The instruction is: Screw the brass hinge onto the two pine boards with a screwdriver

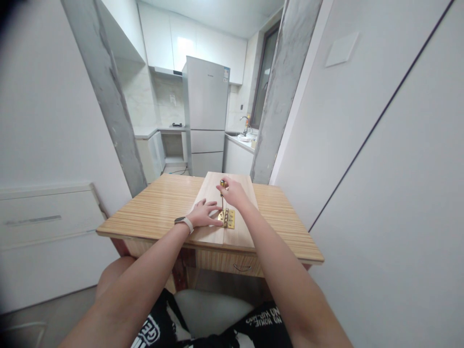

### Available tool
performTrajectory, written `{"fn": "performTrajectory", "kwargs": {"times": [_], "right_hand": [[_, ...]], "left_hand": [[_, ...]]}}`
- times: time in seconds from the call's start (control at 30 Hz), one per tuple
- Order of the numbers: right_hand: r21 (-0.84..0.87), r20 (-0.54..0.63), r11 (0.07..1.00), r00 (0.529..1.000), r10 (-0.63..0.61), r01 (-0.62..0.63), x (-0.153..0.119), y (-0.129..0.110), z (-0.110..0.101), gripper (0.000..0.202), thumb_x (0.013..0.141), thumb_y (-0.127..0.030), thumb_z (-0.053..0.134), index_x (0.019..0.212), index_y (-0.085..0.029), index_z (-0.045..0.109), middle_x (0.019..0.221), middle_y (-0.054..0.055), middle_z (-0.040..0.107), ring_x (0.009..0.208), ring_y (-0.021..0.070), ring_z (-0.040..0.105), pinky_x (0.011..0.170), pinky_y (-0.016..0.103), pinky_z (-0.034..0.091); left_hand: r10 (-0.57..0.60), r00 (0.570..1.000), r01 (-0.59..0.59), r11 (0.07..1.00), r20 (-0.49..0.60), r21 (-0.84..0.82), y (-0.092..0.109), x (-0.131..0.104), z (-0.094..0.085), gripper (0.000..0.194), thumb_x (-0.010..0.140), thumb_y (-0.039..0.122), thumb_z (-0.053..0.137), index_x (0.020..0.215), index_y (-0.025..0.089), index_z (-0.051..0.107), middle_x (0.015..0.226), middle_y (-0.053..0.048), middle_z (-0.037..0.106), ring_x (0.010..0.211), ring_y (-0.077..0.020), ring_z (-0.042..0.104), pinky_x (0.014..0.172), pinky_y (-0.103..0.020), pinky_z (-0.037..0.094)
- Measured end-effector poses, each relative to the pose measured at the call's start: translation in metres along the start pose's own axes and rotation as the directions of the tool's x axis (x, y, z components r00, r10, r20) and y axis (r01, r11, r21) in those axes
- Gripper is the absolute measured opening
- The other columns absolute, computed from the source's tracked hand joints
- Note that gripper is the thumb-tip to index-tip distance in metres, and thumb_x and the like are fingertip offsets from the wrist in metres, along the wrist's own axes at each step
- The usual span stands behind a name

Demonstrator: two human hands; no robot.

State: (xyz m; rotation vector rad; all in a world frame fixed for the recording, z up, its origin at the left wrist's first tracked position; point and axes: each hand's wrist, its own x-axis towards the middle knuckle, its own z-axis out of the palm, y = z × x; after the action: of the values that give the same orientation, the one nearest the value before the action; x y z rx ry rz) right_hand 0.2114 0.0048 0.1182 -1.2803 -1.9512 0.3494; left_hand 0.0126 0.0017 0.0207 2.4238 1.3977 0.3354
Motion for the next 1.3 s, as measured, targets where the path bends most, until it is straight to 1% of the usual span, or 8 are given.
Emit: {"fn": "performTrajectory", "kwargs": {"times": [0.1, 0.23, 0.4, 0.63, 0.73, 0.87, 1.13, 1.3], "right_hand": [[-0.101, -0.107, 0.994, 0.993, -0.050, 0.039, -0.002, -0.004, 0.003, 0.020, 0.093, -0.041, 0.070, 0.091, -0.022, 0.064, 0.079, 0.001, 0.070, 0.071, 0.0161, 0.062, 0.071, 0.028, 0.046], [-0.068, -0.159, 0.997, 0.986, -0.055, 0.044, -0.002, -0.005, 0.007, 0.023, 0.092, -0.042, 0.069, 0.084, -0.023, 0.059, 0.076, -0.001, 0.065, 0.068, 0.0156, 0.058, 0.067, 0.027, 0.044], [0.089, -0.062, 0.995, 0.997, -0.040, 0.045, 0.000, 0.000, 0.013, 0.010, 0.092, -0.031, 0.063, 0.100, -0.024, 0.062, 0.085, -0.001, 0.067, 0.069, 0.0148, 0.059, 0.064, 0.026, 0.047], [0.293, 0.177, 0.954, 0.984, 0.007, -0.059, 0.003, 0.006, 0.003, 0.031, 0.104, -0.031, 0.042, 0.130, -0.024, 0.058, 0.100, 0.003, 0.066, 0.065, 0.0115, 0.060, 0.061, 0.025, 0.052], [0.311, 0.206, 0.946, 0.978, 0.026, -0.091, 0.004, 0.008, 0.000, 0.033, 0.105, -0.030, 0.042, 0.132, -0.022, 0.058, 0.107, 0.005, 0.068, 0.060, 0.0091, 0.061, 0.059, 0.024, 0.052], [0.269, 0.137, 0.961, 0.990, 0.032, -0.068, 0.005, 0.010, 0.001, 0.028, 0.103, -0.028, 0.047, 0.125, -0.022, 0.062, 0.102, 0.006, 0.071, 0.063, 0.0116, 0.063, 0.057, 0.023, 0.052], [-0.100, -0.109, 0.994, 0.992, -0.056, 0.045, 0.002, -0.001, 0.005, 0.015, 0.098, -0.031, 0.063, 0.109, -0.024, 0.071, 0.089, 0.003, 0.075, 0.076, 0.0181, 0.066, 0.075, 0.029, 0.049], [-0.117, -0.156, 0.993, 0.987, -0.038, 0.019, -0.001, -0.007, 0.005, 0.021, 0.095, -0.042, 0.071, 0.104, -0.023, 0.071, 0.081, 0.002, 0.072, 0.073, 0.0181, 0.065, 0.073, 0.029, 0.047]], "left_hand": [[0.006, 1.000, -0.006, 1.000, -0.007, -0.005, 0.000, 0.000, 0.000, 0.101, 0.065, 0.100, 0.064, 0.152, 0.048, 0.058, 0.172, 0.003, 0.039, 0.159, -0.0537, 0.017, 0.129, -0.066, 0.015], [0.005, 1.000, -0.005, 1.000, -0.007, -0.003, 0.000, 0.001, 0.000, 0.102, 0.065, 0.100, 0.063, 0.152, 0.048, 0.057, 0.172, 0.003, 0.039, 0.159, -0.0536, 0.018, 0.129, -0.067, 0.015], [-0.003, 1.000, 0.003, 1.000, -0.007, 0.004, 0.001, 0.001, 0.000, 0.101, 0.065, 0.100, 0.064, 0.152, 0.048, 0.057, 0.173, 0.003, 0.038, 0.160, -0.0530, 0.017, 0.129, -0.067, 0.014], [0.003, 1.000, -0.003, 1.000, -0.001, 0.006, -0.001, 0.002, 0.002, 0.102, 0.065, 0.101, 0.063, 0.152, 0.049, 0.057, 0.173, 0.003, 0.038, 0.160, -0.0537, 0.017, 0.129, -0.066, 0.016], [0.008, 1.000, -0.008, 1.000, -0.004, 0.003, -0.003, 0.003, 0.003, 0.104, 0.064, 0.102, 0.062, 0.153, 0.049, 0.056, 0.173, 0.003, 0.038, 0.159, -0.0541, 0.017, 0.128, -0.067, 0.015], [0.011, 1.000, -0.011, 1.000, -0.006, 0.001, -0.004, 0.003, 0.004, 0.104, 0.065, 0.101, 0.063, 0.153, 0.048, 0.056, 0.172, 0.002, 0.039, 0.159, -0.0540, 0.017, 0.129, -0.067, 0.014], [0.010, 1.000, -0.010, 1.000, -0.015, -0.001, -0.004, 0.004, 0.005, 0.101, 0.066, 0.099, 0.065, 0.152, 0.048, 0.058, 0.172, 0.002, 0.039, 0.159, -0.0535, 0.018, 0.129, -0.067, 0.015], [0.016, 1.000, -0.016, 1.000, -0.015, 0.001, -0.002, 0.003, 0.003, 0.100, 0.066, 0.099, 0.063, 0.152, 0.048, 0.057, 0.172, 0.002, 0.039, 0.159, -0.0537, 0.017, 0.128, -0.067, 0.015]]}}
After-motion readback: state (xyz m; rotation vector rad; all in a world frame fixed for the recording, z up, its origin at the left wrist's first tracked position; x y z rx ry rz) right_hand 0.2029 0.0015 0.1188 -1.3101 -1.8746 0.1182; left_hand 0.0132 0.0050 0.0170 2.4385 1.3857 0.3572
